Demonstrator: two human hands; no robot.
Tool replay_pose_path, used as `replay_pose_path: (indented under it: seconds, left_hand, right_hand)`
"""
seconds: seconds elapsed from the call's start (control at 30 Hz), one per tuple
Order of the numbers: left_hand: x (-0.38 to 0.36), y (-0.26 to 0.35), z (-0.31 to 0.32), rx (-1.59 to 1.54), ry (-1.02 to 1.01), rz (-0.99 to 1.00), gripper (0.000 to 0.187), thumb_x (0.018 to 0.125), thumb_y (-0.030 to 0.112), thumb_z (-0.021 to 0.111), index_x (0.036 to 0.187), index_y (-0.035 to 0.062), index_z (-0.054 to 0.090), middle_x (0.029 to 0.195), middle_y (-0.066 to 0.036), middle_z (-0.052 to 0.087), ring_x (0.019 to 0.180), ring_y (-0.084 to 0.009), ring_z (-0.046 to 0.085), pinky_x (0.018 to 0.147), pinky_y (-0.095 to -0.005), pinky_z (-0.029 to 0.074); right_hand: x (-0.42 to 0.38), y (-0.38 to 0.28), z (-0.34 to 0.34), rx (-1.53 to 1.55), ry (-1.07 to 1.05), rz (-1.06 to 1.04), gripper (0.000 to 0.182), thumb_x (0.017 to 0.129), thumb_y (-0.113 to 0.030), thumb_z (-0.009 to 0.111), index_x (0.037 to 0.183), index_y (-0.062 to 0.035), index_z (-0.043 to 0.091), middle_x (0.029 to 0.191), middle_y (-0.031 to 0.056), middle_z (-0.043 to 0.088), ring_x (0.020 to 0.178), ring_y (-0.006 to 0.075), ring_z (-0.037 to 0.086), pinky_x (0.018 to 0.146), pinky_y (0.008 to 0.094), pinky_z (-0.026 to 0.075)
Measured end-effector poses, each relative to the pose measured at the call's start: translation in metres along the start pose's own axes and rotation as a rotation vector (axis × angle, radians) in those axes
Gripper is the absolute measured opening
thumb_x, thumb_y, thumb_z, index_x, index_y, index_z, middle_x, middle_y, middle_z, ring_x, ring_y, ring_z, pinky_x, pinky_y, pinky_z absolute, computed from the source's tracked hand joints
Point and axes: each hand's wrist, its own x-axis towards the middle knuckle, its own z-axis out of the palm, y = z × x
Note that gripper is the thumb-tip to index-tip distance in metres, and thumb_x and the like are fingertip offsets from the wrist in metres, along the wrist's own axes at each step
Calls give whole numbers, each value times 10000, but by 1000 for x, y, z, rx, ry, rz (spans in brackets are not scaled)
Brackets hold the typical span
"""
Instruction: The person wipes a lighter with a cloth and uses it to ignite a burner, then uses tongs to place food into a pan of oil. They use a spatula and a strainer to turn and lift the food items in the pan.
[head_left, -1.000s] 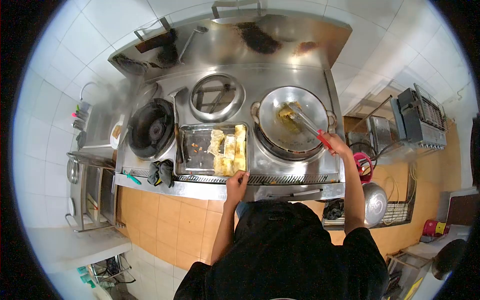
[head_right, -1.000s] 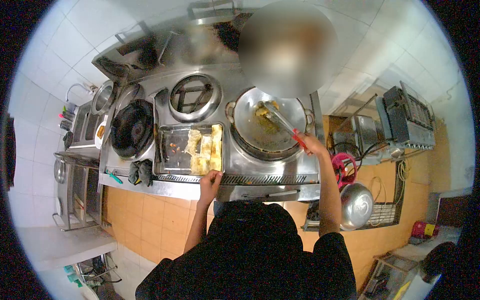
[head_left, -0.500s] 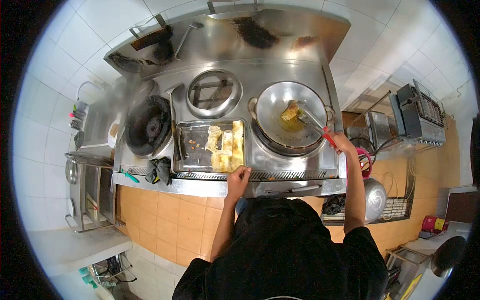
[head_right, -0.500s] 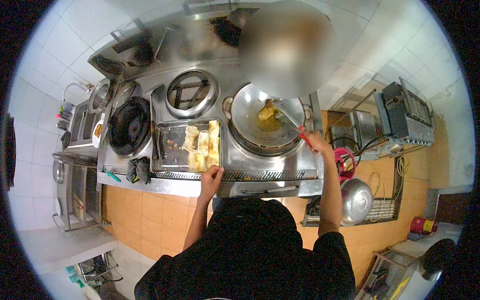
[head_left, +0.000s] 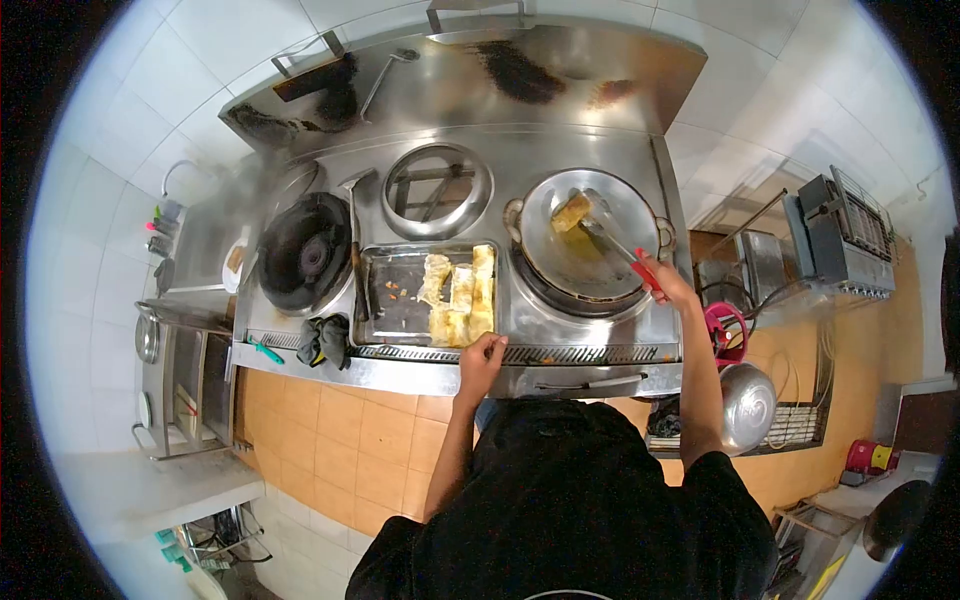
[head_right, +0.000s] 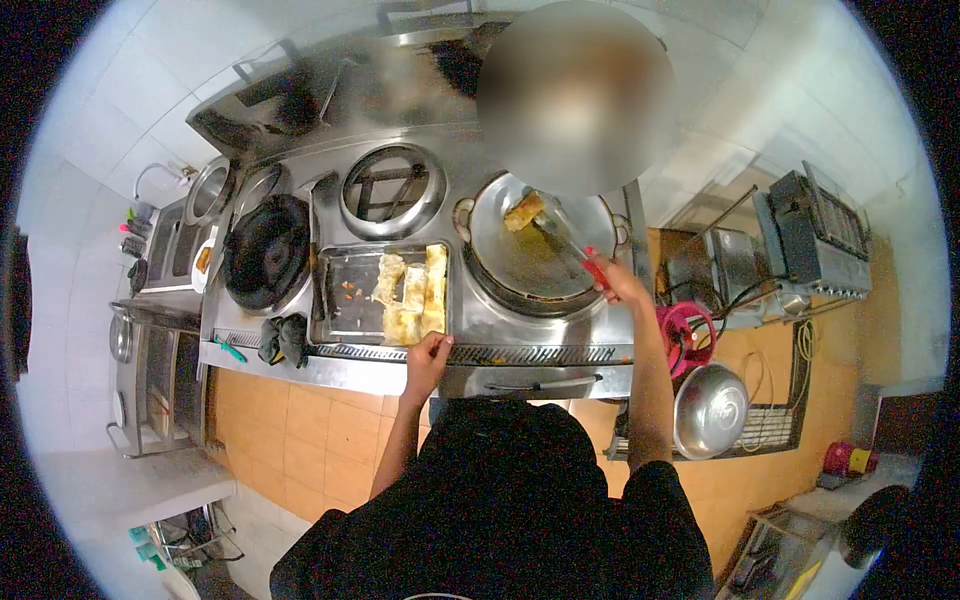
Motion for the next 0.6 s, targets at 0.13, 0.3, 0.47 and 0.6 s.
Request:
replay_pose_path:
  seconds: [0.13, 0.3, 0.47, 0.6]
  left_hand:
    - [-3, -3, -3, 35, 10, 38, 224, 926, 196, 666, 826, -3, 643, 592, -77, 542, 529, -117, 475, 520, -285, 402]
    - [-2, -3, -1, 51, -19, 46, 235, 927, 201, 666, 822, -7, 637, 589, -90, 528, 531, -123, 471, 521, -291, 403]
    - [2, -2, 7, 0, 8, 117, 248, 931, 215, 659, 831, -11, 634, 594, -95, 527, 536, -147, 471, 531, -311, 410]
    - [3, 0, 6, 4, -20, 81, 247, 932, 218, 658, 839, -11, 636, 596, -96, 532, 534, -151, 472, 532, -311, 412]
  right_hand:
    - [-1, -1, -4, 5, -17, 51, 546, 947, -658, 433, 923, -128, 560, 564, -16, 463, 377, 64, 318, 352, 262, 240]
    - [-4, -3, -4, 36, -21, -1, 567, 933, -667, 462, 947, -114, 586, 560, -16, 464, 362, 67, 327, 340, 257, 228]
    - [-7, -10, -1, 58, -27, -13, 562, 930, -669, 463, 922, -118, 572, 572, -15, 464, 365, 69, 327, 342, 252, 238]
    - [-6, -12, 1, 56, -20, -8, 577, 920, -679, 465, 906, -115, 589, 578, -11, 459, 384, 68, 342, 356, 253, 267]
